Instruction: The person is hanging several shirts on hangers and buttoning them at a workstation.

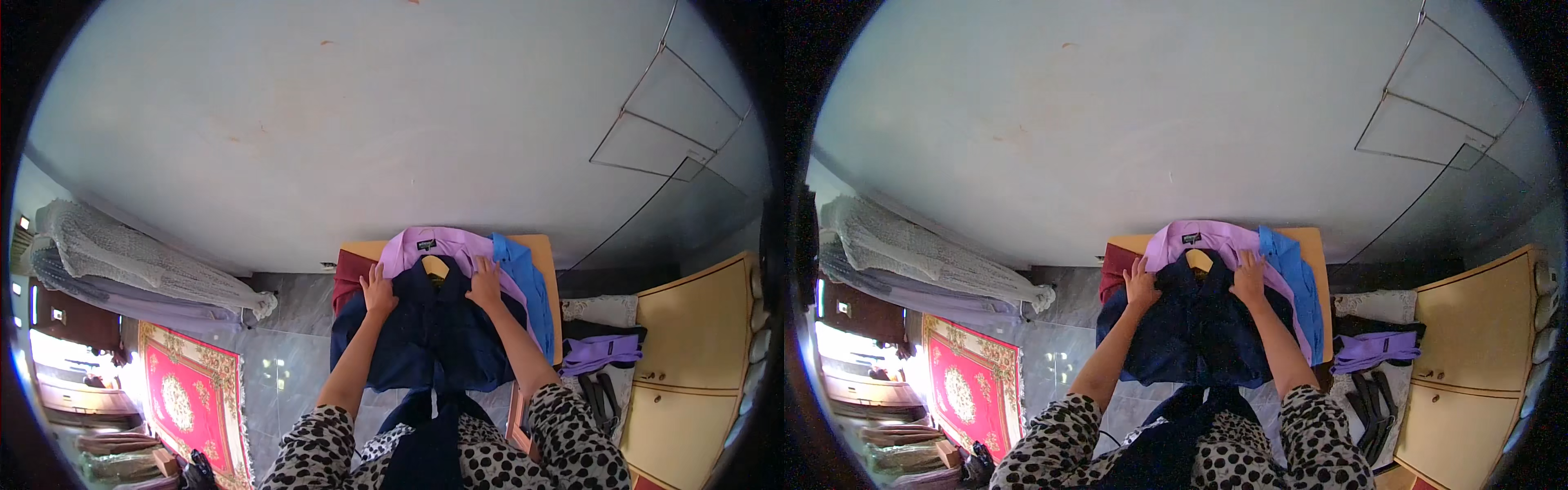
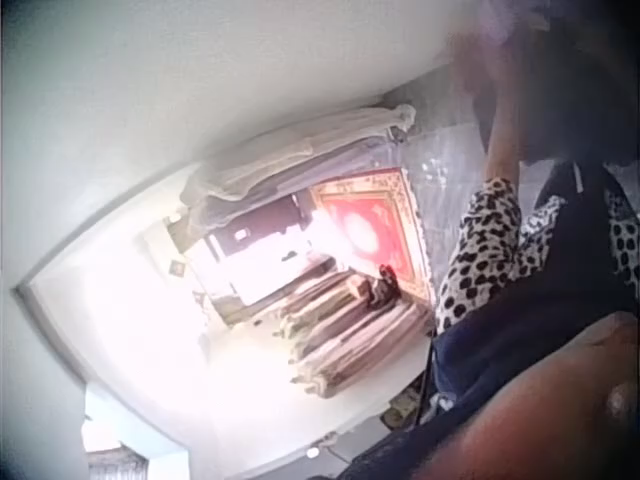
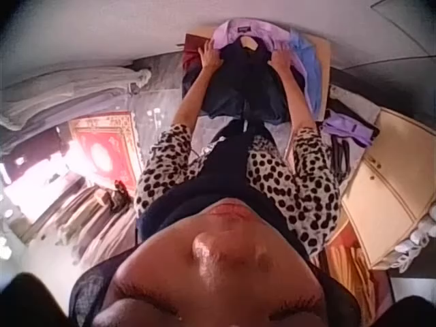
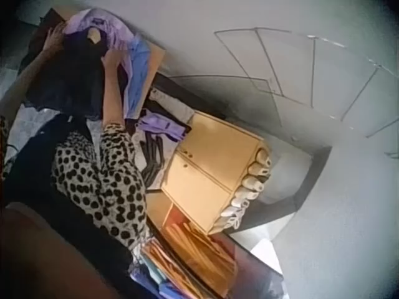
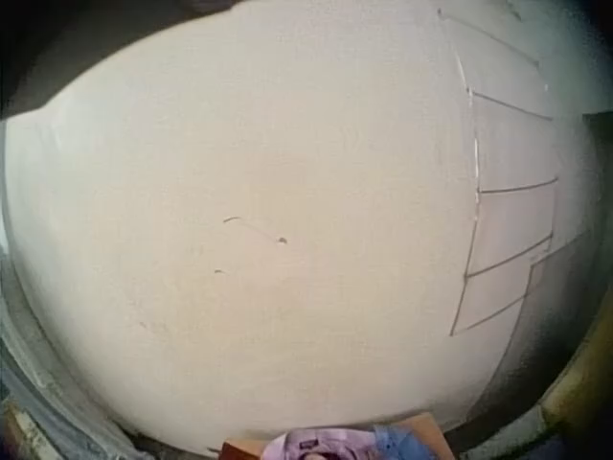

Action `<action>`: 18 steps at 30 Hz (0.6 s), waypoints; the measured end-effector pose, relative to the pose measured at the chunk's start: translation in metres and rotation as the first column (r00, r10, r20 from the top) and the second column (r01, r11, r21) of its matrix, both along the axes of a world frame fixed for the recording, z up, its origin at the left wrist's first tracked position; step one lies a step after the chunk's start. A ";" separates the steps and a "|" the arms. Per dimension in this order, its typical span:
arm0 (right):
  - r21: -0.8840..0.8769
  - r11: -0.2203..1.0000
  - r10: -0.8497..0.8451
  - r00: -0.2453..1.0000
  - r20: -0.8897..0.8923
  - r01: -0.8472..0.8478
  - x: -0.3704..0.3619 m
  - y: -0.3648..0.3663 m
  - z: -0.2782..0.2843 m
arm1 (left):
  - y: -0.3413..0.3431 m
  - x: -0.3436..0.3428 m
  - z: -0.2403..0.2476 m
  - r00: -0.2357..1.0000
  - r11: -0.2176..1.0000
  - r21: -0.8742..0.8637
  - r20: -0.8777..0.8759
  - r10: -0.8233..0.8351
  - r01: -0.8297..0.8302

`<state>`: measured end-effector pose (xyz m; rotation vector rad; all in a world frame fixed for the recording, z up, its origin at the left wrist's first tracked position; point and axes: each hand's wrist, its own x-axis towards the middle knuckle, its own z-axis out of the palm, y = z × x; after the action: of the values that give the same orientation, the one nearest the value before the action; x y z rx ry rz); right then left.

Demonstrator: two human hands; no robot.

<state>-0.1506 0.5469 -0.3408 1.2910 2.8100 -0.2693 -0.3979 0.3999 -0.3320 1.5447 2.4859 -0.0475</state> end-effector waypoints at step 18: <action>0.228 0.972 0.205 0.661 -0.721 -0.053 0.054 0.005 0.146 | -0.004 -0.005 0.149 0.992 0.879 0.463 -0.012 -0.126 0.117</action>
<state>-0.0968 0.5515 -0.1947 1.1866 3.6803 -0.6836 -0.4025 0.3964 -0.1830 1.8616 2.4990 0.5824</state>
